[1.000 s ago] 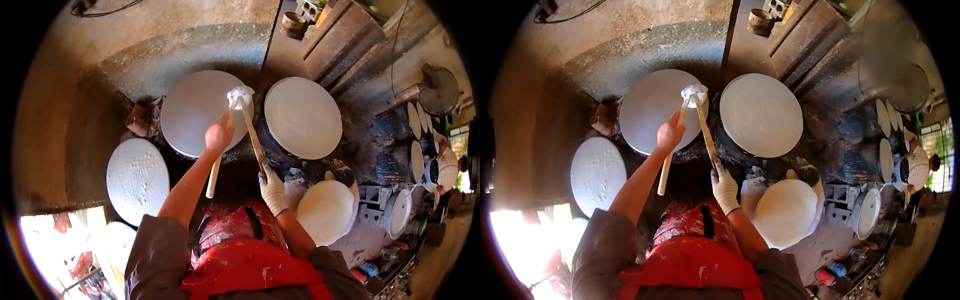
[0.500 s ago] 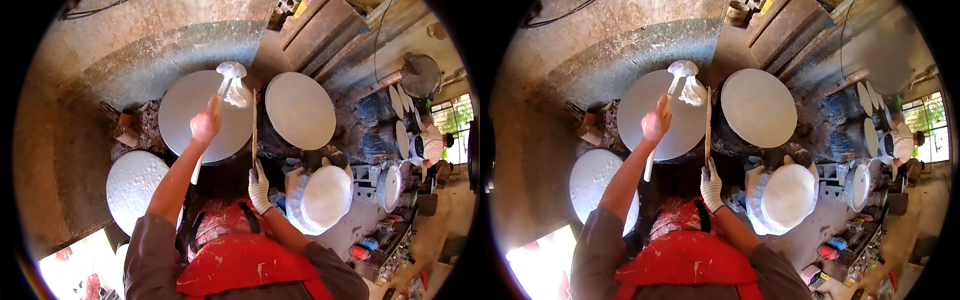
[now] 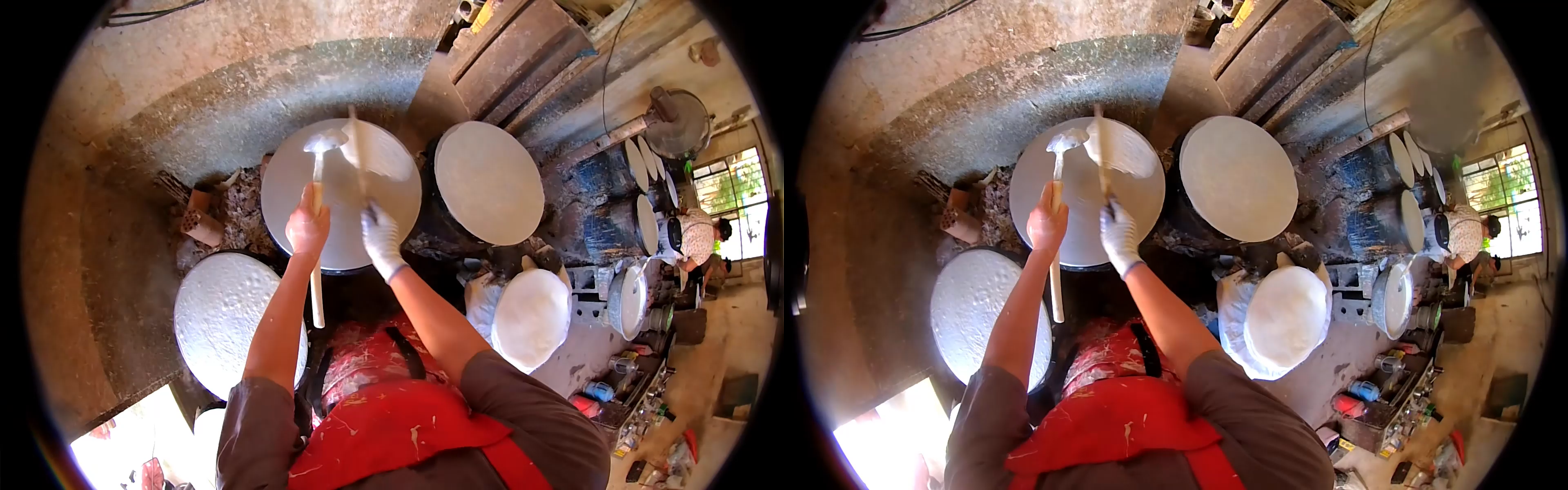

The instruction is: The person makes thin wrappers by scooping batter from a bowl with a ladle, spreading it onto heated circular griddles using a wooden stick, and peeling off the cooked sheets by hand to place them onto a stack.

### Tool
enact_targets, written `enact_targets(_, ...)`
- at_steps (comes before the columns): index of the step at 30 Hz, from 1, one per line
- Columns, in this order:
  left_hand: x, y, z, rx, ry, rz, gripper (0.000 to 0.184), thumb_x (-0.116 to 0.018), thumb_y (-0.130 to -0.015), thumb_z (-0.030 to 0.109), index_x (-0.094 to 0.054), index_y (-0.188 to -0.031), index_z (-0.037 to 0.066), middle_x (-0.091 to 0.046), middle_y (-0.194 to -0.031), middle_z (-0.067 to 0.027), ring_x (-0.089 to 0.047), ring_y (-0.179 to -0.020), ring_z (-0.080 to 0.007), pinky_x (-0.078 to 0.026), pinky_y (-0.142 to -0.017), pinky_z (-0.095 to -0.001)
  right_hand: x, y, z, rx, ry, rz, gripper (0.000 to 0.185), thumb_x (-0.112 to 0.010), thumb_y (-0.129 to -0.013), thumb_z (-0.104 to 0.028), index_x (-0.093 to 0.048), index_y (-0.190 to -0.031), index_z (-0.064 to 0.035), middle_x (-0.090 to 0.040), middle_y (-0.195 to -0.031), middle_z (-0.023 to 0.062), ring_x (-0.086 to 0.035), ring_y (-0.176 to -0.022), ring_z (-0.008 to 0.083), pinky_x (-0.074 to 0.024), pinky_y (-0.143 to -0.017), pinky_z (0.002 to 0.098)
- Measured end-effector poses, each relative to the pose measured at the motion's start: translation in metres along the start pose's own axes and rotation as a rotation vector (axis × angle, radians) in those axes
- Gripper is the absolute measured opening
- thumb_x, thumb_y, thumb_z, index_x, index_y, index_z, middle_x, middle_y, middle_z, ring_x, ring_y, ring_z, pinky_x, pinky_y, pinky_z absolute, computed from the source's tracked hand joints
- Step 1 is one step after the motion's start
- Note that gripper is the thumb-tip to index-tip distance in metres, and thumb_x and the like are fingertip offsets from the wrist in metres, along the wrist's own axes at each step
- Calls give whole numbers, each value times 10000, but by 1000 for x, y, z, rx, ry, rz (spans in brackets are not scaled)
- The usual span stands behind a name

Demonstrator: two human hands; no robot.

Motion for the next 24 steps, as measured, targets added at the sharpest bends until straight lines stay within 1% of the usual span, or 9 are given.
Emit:
enact_targets(4,6,5,-19,27,18,52,467,-550,-720,159,-467,-1178,192,-619,-810,-137,-600,-704,-340,-480,-620,-425,50,38,54,75,116,194,343,-478,-857,-103,-478,-1155,66,-562,-1107,192,-548,-1001,233,-399,-893,295)
enact_targets(5,8,7,-22,13,28,60,466,-552,-721,163,-467,-1178,190,-618,-799,-138,-600,-699,-339,-482,-614,-421,51,47,48,-11,269,167,347,-497,-854,-125,-482,-1160,36,-570,-1072,210,-578,-949,271,-436,-825,308)
enact_targets(8,9,10,-23,35,25,55,455,-557,-720,163,-478,-1168,183,-616,-782,-144,-598,-695,-341,-482,-607,-420,21,29,49,128,223,86,337,-497,-850,-125,-493,-1159,9,-590,-1013,210,-588,-895,285,-438,-809,320)
enact_targets(14,10,18,-19,9,69,127,429,-554,-728,163,-493,-1153,172,-610,-770,-158,-595,-695,-345,-479,-605,-422,-16,7,13,131,138,-102,314,-518,-840,-118,-523,-1132,-2,-596,-1021,196,-584,-924,283,-427,-832,305)
enact_targets(17,16,21,-26,40,81,129,409,-551,-733,161,-503,-1139,167,-608,-766,-154,-593,-686,-340,-474,-598,-417,35,18,28,130,208,146,295,-511,-858,-105,-529,-1118,32,-605,-1020,143,-561,-887,164,-436,-796,266)
enact_targets(19,18,25,-31,74,80,116,395,-550,-736,160,-509,-1129,163,-607,-762,-151,-592,-681,-337,-471,-594,-414,64,12,56,130,130,264,302,-503,-862,-109,-517,-1118,51,-610,-998,138,-561,-858,167,-435,-794,262)
enact_targets(20,20,25,-31,90,99,100,386,-549,-738,155,-513,-1122,160,-605,-756,-146,-591,-676,-335,-468,-591,-411,63,12,59,38,131,186,316,-503,-857,-100,-503,-1128,64,-611,-986,139,-563,-864,169,-425,-817,256)
enact_targets(21,20,24,-32,108,118,91,377,-547,-739,151,-517,-1115,156,-603,-750,-142,-590,-672,-332,-465,-588,-408,53,9,53,141,158,152,343,-505,-843,-134,-505,-1136,44,-598,-1027,203,-592,-916,257,-444,-817,300)
enact_targets(24,18,27,-34,90,170,119,362,-546,-736,134,-526,-1098,149,-594,-756,-146,-581,-665,-335,-464,-592,-401,8,-1,43,35,31,-94,329,-527,-834,-125,-523,-1122,33,-604,-1018,190,-591,-919,248,-440,-820,303)
Point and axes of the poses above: each hand's wrist, its own y-axis away from the middle knuckle, its own x-axis out of the back of the hand, z = x × y, the point moved 4 cm from there along -y, towards the middle knuckle
